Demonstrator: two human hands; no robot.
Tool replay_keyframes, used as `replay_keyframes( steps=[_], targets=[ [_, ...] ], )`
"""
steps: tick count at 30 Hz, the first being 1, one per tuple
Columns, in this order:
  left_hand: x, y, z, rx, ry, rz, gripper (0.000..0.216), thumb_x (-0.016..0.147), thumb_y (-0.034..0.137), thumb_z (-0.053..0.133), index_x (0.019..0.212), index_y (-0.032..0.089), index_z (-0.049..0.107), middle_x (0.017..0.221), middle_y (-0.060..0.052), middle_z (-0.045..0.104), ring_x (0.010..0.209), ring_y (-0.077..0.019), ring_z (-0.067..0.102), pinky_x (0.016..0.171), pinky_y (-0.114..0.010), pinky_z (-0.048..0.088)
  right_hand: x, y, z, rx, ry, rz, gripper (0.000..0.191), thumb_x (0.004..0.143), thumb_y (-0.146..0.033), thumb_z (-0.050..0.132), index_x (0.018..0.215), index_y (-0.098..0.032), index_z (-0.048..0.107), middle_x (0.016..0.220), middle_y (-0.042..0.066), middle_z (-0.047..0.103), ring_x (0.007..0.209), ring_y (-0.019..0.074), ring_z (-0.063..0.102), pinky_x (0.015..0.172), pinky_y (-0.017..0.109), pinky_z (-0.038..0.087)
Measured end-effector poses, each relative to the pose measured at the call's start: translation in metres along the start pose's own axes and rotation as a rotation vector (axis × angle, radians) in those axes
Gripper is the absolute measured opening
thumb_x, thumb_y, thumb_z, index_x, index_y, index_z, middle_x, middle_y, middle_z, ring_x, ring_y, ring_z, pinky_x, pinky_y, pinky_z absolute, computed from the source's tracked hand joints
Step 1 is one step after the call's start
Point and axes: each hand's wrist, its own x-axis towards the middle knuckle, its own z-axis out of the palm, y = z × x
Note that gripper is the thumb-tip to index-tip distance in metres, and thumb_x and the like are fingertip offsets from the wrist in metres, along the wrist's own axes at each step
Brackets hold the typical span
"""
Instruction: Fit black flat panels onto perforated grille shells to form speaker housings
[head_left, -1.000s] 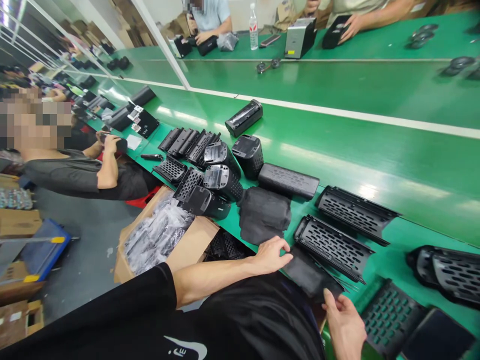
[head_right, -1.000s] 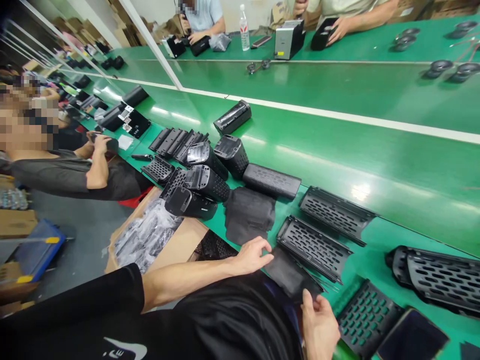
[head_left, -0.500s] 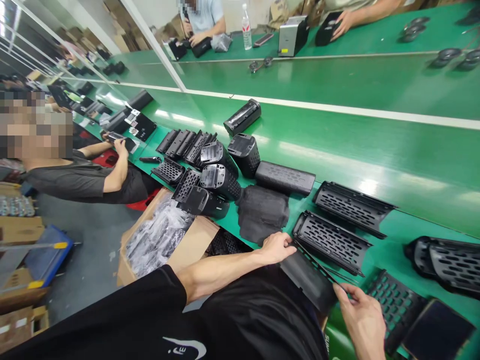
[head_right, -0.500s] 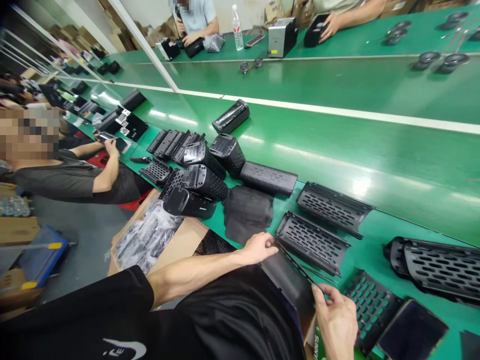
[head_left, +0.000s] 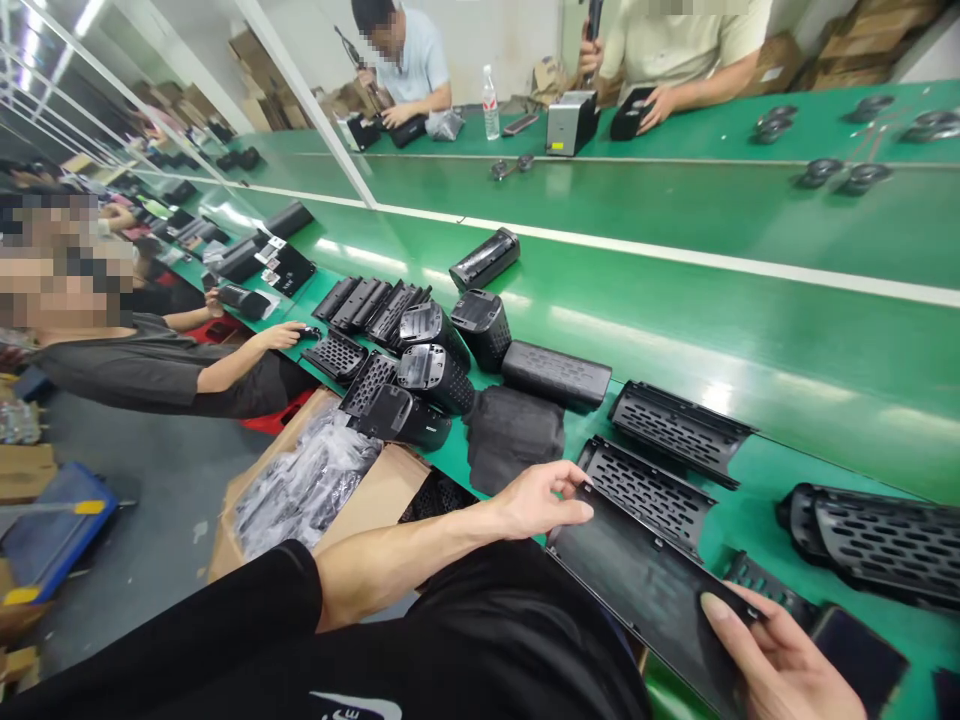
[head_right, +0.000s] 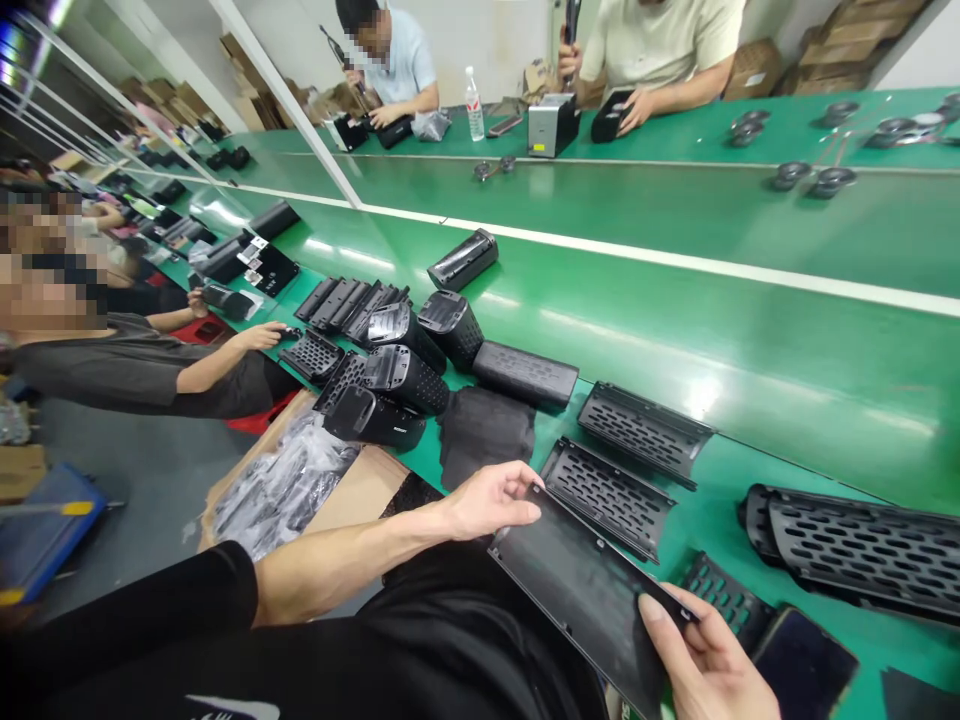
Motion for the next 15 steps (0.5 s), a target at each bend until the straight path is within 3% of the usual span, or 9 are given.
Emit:
replay_keyframes(
  steps=[5, 11, 15],
  targets=[
    [0.001, 0.022, -0.001, -0.068, -0.01, 0.081, 0.03, 0.08, 0.038, 0.073, 0.099, 0.014, 0.069, 0.074, 0.004, 0.057, 0.064, -0.0076, 0.046, 0.06, -0.021, 0.036, -0.007, -0.022, 0.008, 0.045, 0.053, -0.043, 0.085, 0.052, -0.067, 0.093, 0.122, -0.024, 0.07, 0.103, 0.008, 0.077, 0.093, 0.0289, 0.073, 0.075, 0.027, 0.059],
    [-0.001, 0.036, 0.002, -0.121, 0.003, 0.122, 0.034, 0.08, 0.043, 0.074, 0.098, 0.014, 0.069, 0.071, 0.005, 0.054, 0.063, -0.0078, 0.043, 0.061, -0.023, 0.033, -0.01, -0.036, 0.005, 0.001, 0.046, -0.114, 0.084, 0.058, -0.07, 0.089, 0.125, -0.024, 0.069, 0.097, 0.01, 0.076, 0.088, 0.0348, 0.073, 0.066, 0.035, 0.062],
    [0.0, 0.04, 0.004, -0.156, 0.005, 0.16, 0.039, 0.079, 0.046, 0.077, 0.099, 0.014, 0.069, 0.074, 0.004, 0.054, 0.066, -0.0082, 0.044, 0.064, -0.023, 0.034, -0.013, -0.04, -0.001, 0.004, 0.037, -0.201, 0.08, 0.063, -0.069, 0.087, 0.126, -0.024, 0.068, 0.098, 0.01, 0.074, 0.079, 0.0304, 0.071, 0.061, 0.033, 0.061]
  ],
)
